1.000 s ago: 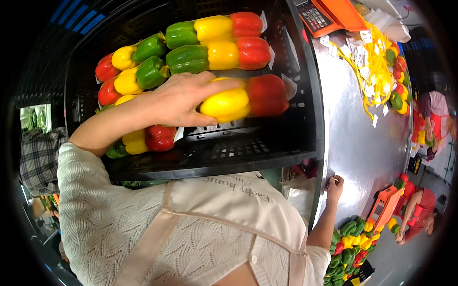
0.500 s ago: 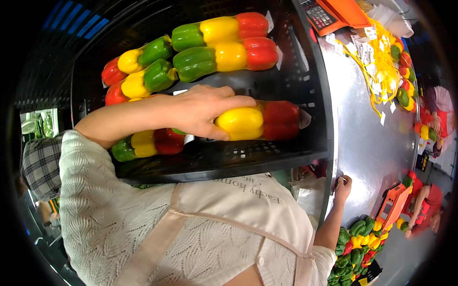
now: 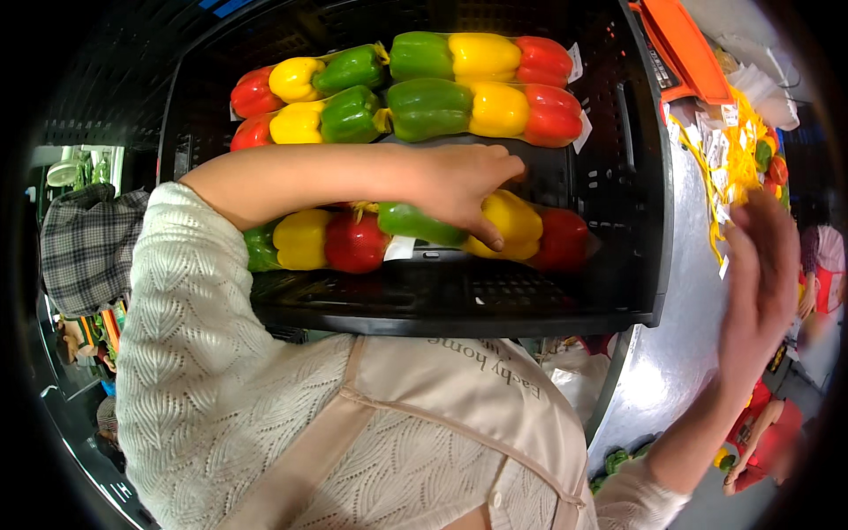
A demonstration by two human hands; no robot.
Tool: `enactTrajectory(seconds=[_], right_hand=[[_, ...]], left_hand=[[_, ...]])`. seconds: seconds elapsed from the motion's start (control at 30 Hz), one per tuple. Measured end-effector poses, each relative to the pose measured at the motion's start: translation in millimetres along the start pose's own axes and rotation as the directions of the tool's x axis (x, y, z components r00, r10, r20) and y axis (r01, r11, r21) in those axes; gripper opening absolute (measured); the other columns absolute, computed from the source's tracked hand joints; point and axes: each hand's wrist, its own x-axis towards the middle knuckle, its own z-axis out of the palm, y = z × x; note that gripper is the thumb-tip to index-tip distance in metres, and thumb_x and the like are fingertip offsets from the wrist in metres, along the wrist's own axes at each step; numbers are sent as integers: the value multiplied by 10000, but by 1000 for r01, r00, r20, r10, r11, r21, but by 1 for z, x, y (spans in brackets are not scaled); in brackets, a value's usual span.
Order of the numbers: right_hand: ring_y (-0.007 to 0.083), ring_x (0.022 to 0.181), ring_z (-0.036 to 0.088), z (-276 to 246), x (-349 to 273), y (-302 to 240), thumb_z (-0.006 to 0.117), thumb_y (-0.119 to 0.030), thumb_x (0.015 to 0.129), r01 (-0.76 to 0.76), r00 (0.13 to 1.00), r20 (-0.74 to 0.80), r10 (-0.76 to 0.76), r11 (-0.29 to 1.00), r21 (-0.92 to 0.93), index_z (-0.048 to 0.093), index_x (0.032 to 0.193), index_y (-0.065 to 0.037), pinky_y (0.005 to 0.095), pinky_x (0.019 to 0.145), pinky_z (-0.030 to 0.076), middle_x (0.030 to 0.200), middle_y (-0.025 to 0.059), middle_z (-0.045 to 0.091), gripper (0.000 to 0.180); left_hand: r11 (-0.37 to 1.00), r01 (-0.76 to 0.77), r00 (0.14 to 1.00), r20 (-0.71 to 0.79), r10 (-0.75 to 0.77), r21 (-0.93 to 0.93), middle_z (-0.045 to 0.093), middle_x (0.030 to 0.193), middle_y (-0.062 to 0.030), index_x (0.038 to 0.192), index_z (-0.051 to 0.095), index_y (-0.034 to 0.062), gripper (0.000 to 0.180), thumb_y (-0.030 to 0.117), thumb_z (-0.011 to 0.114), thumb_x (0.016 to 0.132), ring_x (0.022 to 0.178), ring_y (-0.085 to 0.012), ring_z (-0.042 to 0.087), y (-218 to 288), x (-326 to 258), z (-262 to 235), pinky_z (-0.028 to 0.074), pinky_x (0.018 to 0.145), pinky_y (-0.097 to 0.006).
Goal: The person assembles bundles of bell peppers by stacking green, yellow, and red peppers and securing them with yellow rubber bands. The person places the completed bundles into a black crate.
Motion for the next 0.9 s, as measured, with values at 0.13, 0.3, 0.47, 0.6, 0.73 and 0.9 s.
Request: enactTrajectory(seconds=[0.13,0.3,0.47,0.6,0.73,0.9], right_hand=[[381,958,619,108,62,-96,734,-145,800,515,713,531,-458,856,47,621,1086,-9,424,844,508,1019,188,641,337],[371,1020,632,208,72,-116,755,-362,828,618,378,869,-318,786,18,559,1121,-45,450,878,509,1027,192,642,474],[388,1129,584,274,42,-123,778,-398,781,599,332,892,-308,799,52,432,1395,-95,445,948,490,1229,193,564,767],[375,1158,574,279,34,-118,788,-363,770,571,382,853,-355,817,85,415,1441,-114,453,950,498,1245,178,566,807],[369,1175,563,265,42,-116,774,-322,782,601,216,894,-391,775,194,404,1454,-120,451,957,497,1243,180,567,793],[364,1155,576,255,45,-125,766,-306,793,617,144,924,-355,762,196,436,1409,-116,446,938,509,1221,176,579,724]], left_hand=[[998,-34,967,-254,20,-53,571,1127,-207,1190,529,-16,615,369,788,787,1069,-385,571,-12,-39,2,484,891,-454],[991,-90,926,-357,121,104,582,903,-151,932,625,50,216,207,711,812,910,-353,594,-27,-124,18,501,729,-475],[948,-199,957,-161,243,249,590,1021,-110,985,643,57,224,209,680,823,1009,-288,568,-28,-145,60,480,844,-432],[933,-156,984,-27,174,326,640,1003,-91,918,696,66,155,159,645,805,993,-275,598,-28,-145,56,515,778,-425],[942,-59,991,130,17,330,633,1006,-94,867,673,52,127,155,623,813,1012,-298,599,-18,-142,43,501,787,-435],[974,34,999,9,-37,225,643,915,-100,839,653,31,124,149,645,805,887,-321,633,-20,-146,38,528,727,-447]])
